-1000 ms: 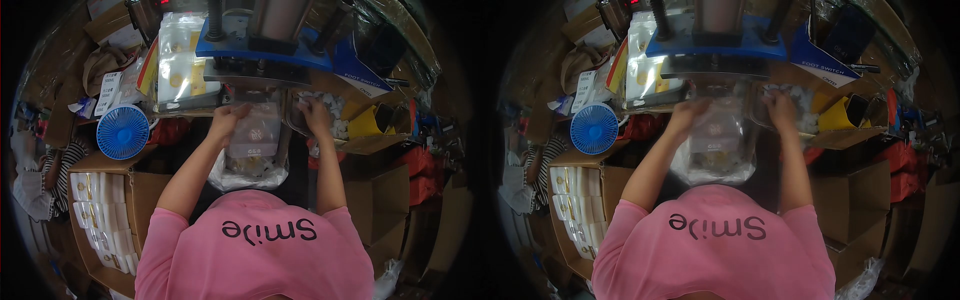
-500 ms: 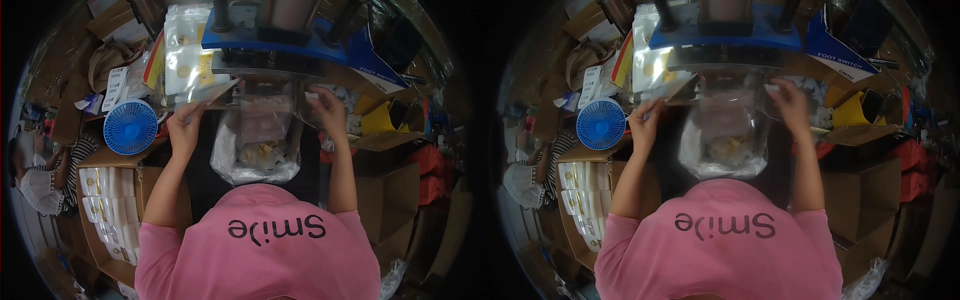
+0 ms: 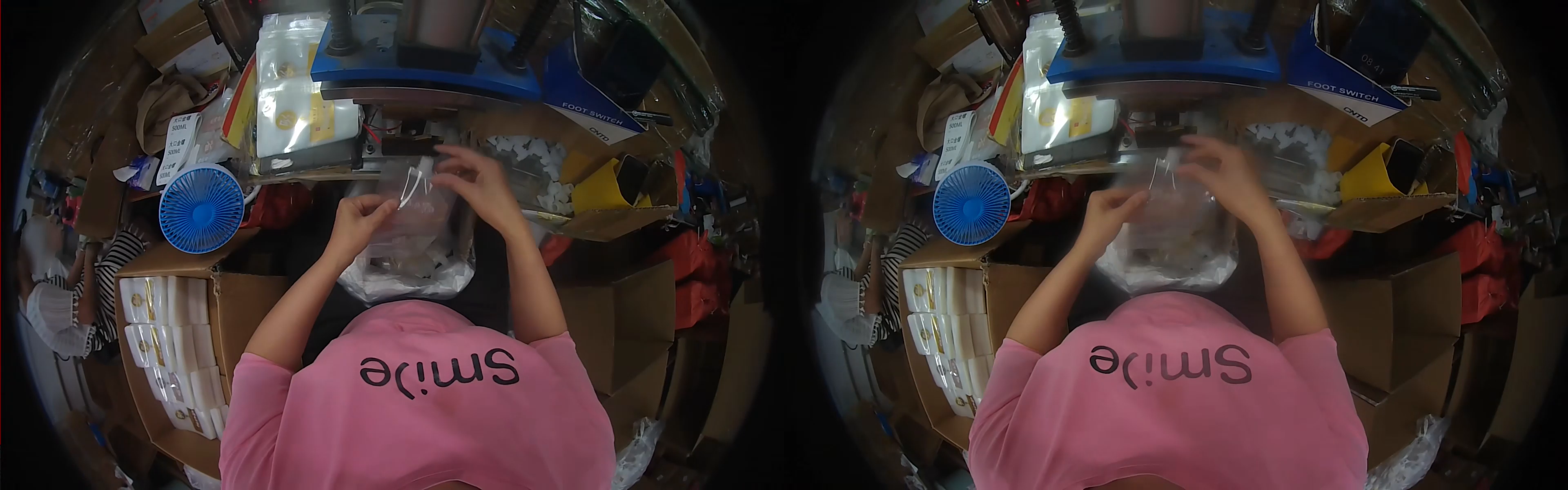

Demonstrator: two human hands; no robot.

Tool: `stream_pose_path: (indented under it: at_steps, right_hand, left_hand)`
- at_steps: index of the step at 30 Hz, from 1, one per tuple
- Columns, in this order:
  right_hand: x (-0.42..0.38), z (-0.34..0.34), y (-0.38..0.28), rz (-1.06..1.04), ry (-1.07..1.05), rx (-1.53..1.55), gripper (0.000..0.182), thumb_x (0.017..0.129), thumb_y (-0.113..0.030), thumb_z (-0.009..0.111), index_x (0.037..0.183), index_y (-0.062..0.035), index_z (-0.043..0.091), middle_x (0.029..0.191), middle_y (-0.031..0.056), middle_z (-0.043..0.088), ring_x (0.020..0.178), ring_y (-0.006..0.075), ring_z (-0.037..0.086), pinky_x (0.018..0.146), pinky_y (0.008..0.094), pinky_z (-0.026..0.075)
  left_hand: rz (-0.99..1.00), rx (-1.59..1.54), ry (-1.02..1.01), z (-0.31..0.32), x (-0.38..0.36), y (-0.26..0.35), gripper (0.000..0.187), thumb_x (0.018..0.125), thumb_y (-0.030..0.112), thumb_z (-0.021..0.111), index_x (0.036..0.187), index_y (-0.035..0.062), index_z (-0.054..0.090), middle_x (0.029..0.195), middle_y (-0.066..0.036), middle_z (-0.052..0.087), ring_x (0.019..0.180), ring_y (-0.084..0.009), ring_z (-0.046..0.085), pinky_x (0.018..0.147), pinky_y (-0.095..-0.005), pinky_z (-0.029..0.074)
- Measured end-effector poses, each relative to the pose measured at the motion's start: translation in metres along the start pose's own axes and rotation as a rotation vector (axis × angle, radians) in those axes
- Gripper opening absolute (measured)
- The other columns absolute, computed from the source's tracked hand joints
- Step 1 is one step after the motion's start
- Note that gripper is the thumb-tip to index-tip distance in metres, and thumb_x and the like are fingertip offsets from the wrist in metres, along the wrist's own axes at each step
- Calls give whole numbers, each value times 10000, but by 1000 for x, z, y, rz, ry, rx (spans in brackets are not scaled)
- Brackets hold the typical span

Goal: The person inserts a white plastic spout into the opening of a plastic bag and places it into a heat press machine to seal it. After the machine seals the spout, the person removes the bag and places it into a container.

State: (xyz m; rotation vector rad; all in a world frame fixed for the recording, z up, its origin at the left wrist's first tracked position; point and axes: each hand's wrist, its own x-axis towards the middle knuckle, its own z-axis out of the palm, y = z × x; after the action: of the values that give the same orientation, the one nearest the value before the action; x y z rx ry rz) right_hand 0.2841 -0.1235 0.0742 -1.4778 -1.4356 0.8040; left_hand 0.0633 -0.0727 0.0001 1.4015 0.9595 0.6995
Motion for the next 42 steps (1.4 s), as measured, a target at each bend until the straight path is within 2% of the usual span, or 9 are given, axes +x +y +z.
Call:
stream_pose_path:
  at_steps: [7,13,15,18,21,25,29,32,42]
  right_hand:
    - [6,-74,50,180,373,-694,321,854,-231,650,1140,-87,652,1017,138,675,910,290,658,798,362,490]
    - [8,-81,107,-208,416,-969,225,859,-148,609,1055,-48,655,1032,165,637,844,386,605,775,447,474]
    - [5,-78,103,-218,401,-944,207,865,-135,609,1038,-29,648,1034,177,626,816,374,597,748,429,480]
    - [5,-75,100,-97,464,-733,204,873,-134,614,1040,-22,648,1013,162,626,786,298,603,721,363,484]
    - [-2,-73,82,-24,421,-518,188,886,-115,613,1048,-22,630,961,104,634,777,179,595,699,294,473]
    - [-3,-63,83,18,442,-152,185,882,-81,620,1057,-25,600,918,36,621,789,113,572,708,261,469]
    - [-4,-47,40,-17,346,-103,205,862,-69,648,1053,-29,586,935,24,619,852,113,588,756,252,474]
    - [-6,-19,-10,-34,224,-57,202,847,-70,666,1030,-20,598,953,45,642,894,119,605,798,255,473]
    - [-5,5,-15,-41,-134,90,229,828,-87,686,1023,-1,603,968,75,678,948,133,620,845,266,474]
  left_hand:
    - [-169,-390,131,22,34,36,230,855,170,698,888,-56,671,829,-91,674,737,-132,625,679,-250,509]
    - [-177,-525,133,14,40,37,224,869,165,685,920,-52,661,857,-91,673,767,-142,640,696,-273,520]
    - [41,54,78,-11,46,43,272,893,233,649,1000,-16,678,888,-108,696,758,-211,670,723,-313,516]
    - [463,681,487,-58,65,43,464,885,407,602,1221,87,614,1202,-162,615,1121,-364,570,965,-433,411]
    - [621,1246,638,-79,58,3,520,849,422,637,1256,103,583,1284,-142,568,1223,-308,505,1072,-493,276]
    - [546,892,515,-88,16,2,292,834,254,680,1083,101,692,1141,-45,664,1195,-261,532,1094,-530,210]
    - [233,337,416,-75,-10,30,138,851,121,673,936,27,727,893,-82,725,854,-140,670,832,-287,473]
    - [286,107,244,-48,-19,38,138,841,113,693,903,-7,723,826,-84,726,729,-61,629,665,-201,469]
    - [212,-46,52,-4,-23,2,124,837,94,686,882,-19,711,788,-13,683,711,-48,566,649,-206,438]
